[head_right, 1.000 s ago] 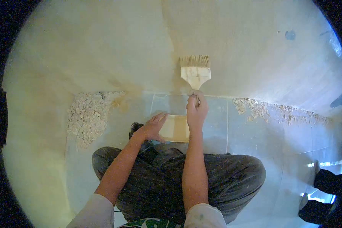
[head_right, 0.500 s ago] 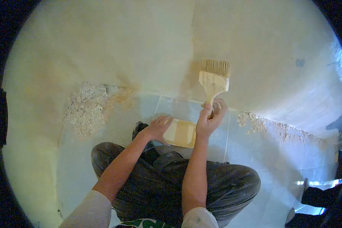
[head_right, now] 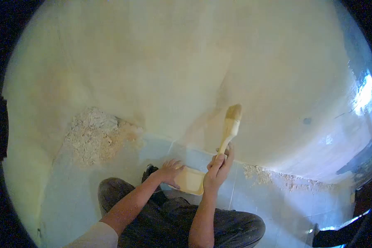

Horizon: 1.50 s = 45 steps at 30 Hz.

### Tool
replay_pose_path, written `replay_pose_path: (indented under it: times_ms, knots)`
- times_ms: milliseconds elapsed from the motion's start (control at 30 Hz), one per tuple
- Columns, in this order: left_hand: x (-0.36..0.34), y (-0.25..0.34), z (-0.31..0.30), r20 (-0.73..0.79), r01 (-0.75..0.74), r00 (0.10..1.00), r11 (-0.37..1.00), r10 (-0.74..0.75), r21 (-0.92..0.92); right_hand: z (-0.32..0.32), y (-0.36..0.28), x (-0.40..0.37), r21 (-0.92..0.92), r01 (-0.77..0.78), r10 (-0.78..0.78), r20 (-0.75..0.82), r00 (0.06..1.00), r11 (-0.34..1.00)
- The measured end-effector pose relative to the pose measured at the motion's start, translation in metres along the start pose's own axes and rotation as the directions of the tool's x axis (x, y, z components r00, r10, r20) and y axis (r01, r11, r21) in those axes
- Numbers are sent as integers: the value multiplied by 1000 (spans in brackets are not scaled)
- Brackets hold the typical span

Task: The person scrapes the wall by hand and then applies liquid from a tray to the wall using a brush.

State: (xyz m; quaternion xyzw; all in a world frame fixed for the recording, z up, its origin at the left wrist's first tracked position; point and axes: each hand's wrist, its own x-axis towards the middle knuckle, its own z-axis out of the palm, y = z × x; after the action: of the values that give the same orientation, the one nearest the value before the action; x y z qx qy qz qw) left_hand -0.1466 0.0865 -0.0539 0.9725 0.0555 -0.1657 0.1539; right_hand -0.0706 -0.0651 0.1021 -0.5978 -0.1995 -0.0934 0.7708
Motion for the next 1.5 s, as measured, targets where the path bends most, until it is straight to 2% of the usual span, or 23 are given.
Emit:
replay_pose_path:
  times_ms: [67, 133, 267, 333, 367, 433, 467, 533, 567, 633, 700, 800, 867, 1000, 1067, 1100, 1167, 1200, 1267, 1333, 1400, 1467, 1500]
  knots:
    - [1, -4, 0, -45, -25, 999, 1000, 25, 6, 6, -17, -4, 27, 17, -18, 18, 1000, 999]
    - [-1, -5, 0, -86, -29, 996, 999, 27, -18, 8, -30, -9, -24, -53, 56, 123, 991, 998]
    - [-6, -3, -16, -103, -42, 994, 999, 41, -8, 12, -53, -8, 31, -69, 64, 144, 988, 997]
    - [-10, 2, -32, -343, -225, 929, 948, 140, -223, 10, -54, -4, -201, 111, -66, 218, 974, 973]
    - [-10, 6, -40, -352, -231, 925, 948, 143, -220, 11, -60, -1, -201, 122, -76, 220, 972, 972]
    - [-11, 20, -56, -655, -494, 743, 773, 137, -399, 14, -78, 1, -152, 36, 15, 322, 947, 988]
    - [-21, 29, -64, -647, -495, 749, 771, 144, -401, 16, -93, -1, -156, 29, 21, 312, 950, 987]
    - [-39, 43, -85, -762, -605, 640, 678, 100, -418, 23, -119, -1, -275, 99, 43, 466, 884, 956]
    - [-40, 43, -84, -772, -603, 619, 715, 141, -353, 23, -117, 1, -343, 250, -50, 499, 865, 906]
    - [-48, 39, -72, -751, -564, 634, 776, 187, -282, 15, -124, 9, -396, 321, -50, 560, 827, 860]
    - [-52, 29, -66, -622, -480, 739, 850, 259, -217, 2, -128, 18, -393, 326, -17, 617, 787, 860]
    - [-48, 11, -48, -481, -441, 841, 827, 247, -348, -17, -122, 27, -445, 232, 124, 637, 761, 865]
    - [-48, 11, -50, -406, -390, 884, 847, 233, -362, -30, -111, 31, -323, 156, 79, 608, 790, 933]
    - [-48, 8, -54, -402, -337, 896, 877, 187, -343, -56, -71, 31, -299, 22, 138, 504, 853, 954]
    - [-55, 16, -78, -251, -50, 968, 963, -19, -266, -61, -51, 35, -315, -106, 229, 383, 895, 943]
    - [-56, 20, -86, -249, -47, 968, 964, -21, -262, -63, -39, 37, -311, -108, 228, 382, 895, 944]
    - [-57, 29, -94, -337, -130, 941, 893, -25, -431, -71, -16, 36, -373, -171, 315, 369, 874, 912]
    - [-58, 36, -94, -345, -127, 938, 899, -28, -419, -75, -2, 31, -359, -165, 304, 373, 877, 918]
    - [-54, 54, -94, -482, -306, 876, 810, 33, -501, -79, 21, 29, -424, -66, 255, 407, 877, 903]
    - [-44, 63, -79, -345, -269, 939, 605, -9, -749, -71, 15, 24, -388, 212, 22, 518, 855, 897]
    - [-37, 75, -77, -209, -212, 977, 182, 33, -960, -60, -1, 14, -336, 428, -202, 539, 818, 839]
    - [-33, 100, -86, -309, -309, 951, -167, -25, -936, -52, -14, 5, -271, 534, -336, 536, 775, 801]
    - [-31, 108, -93, -327, -328, 944, -124, -29, -936, -50, -16, 1, -240, 545, -371, 513, 774, 803]
